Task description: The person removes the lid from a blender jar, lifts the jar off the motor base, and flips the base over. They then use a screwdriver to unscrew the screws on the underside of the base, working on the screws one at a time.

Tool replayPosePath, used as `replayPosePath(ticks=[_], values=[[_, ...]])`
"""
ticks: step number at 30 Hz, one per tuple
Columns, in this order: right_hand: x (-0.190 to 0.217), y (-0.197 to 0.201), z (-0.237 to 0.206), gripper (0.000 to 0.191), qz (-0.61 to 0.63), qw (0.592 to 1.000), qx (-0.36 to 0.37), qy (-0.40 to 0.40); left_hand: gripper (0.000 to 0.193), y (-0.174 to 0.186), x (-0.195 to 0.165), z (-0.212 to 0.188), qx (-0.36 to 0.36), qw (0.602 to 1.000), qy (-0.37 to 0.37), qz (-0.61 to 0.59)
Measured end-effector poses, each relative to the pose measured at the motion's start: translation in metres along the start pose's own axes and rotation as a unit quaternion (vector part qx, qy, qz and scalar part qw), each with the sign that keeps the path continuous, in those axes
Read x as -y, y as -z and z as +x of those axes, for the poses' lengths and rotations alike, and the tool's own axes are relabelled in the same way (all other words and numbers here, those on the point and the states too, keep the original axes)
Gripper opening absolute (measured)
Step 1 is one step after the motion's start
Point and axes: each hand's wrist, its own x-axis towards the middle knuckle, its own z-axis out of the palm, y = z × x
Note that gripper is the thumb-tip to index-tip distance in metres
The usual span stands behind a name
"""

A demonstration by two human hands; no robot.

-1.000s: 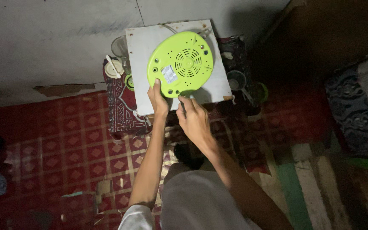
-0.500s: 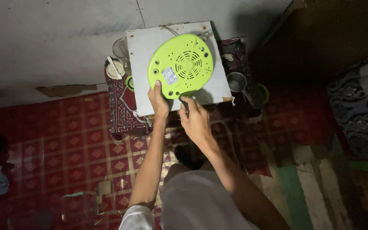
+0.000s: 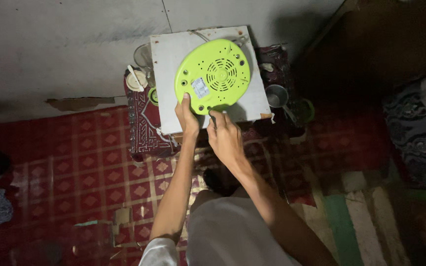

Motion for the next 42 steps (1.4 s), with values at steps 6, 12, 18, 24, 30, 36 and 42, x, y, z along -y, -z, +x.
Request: replayPosePath(ticks=[6, 12, 18, 24, 30, 36, 42], values=[[-0.018, 0.009, 0.009, 0.027, -0.061, 0.990, 0.075, -0.105, 0.051, -0.019, -0.003, -0.013, -0.017, 0.997, -0.045, 0.056], [-0.067, 0.007, 0.022, 0.040, 0.087, 0.941, 0.202, -0.259, 0.053, -0.028, -0.009, -0.017, -0.018, 0.991, -0.058, 0.123], [-0.079, 0.002, 0.033, 0.049, 0.150, 0.872, 0.219, -0.411, 0.050, -0.025, -0.019, -0.011, 0.007, 0.991, -0.085, 0.107], [-0.077, 0.004, 0.049, 0.043, 0.090, 0.910, 0.239, -0.326, 0.048, -0.028, -0.025, -0.001, 0.002, 0.993, -0.030, 0.116], [-0.059, 0.005, 0.045, 0.037, -0.040, 0.962, 0.226, -0.151, 0.047, -0.033, -0.026, 0.005, -0.015, 0.989, -0.034, 0.143], [-0.046, 0.018, 0.046, 0.038, -0.135, 0.952, 0.271, -0.051, 0.046, -0.032, -0.021, 0.006, -0.018, 0.992, -0.041, 0.115], [-0.066, 0.017, 0.052, 0.040, -0.249, 0.901, 0.341, 0.104, 0.045, -0.033, -0.026, 0.004, -0.019, 0.991, -0.042, 0.122]])
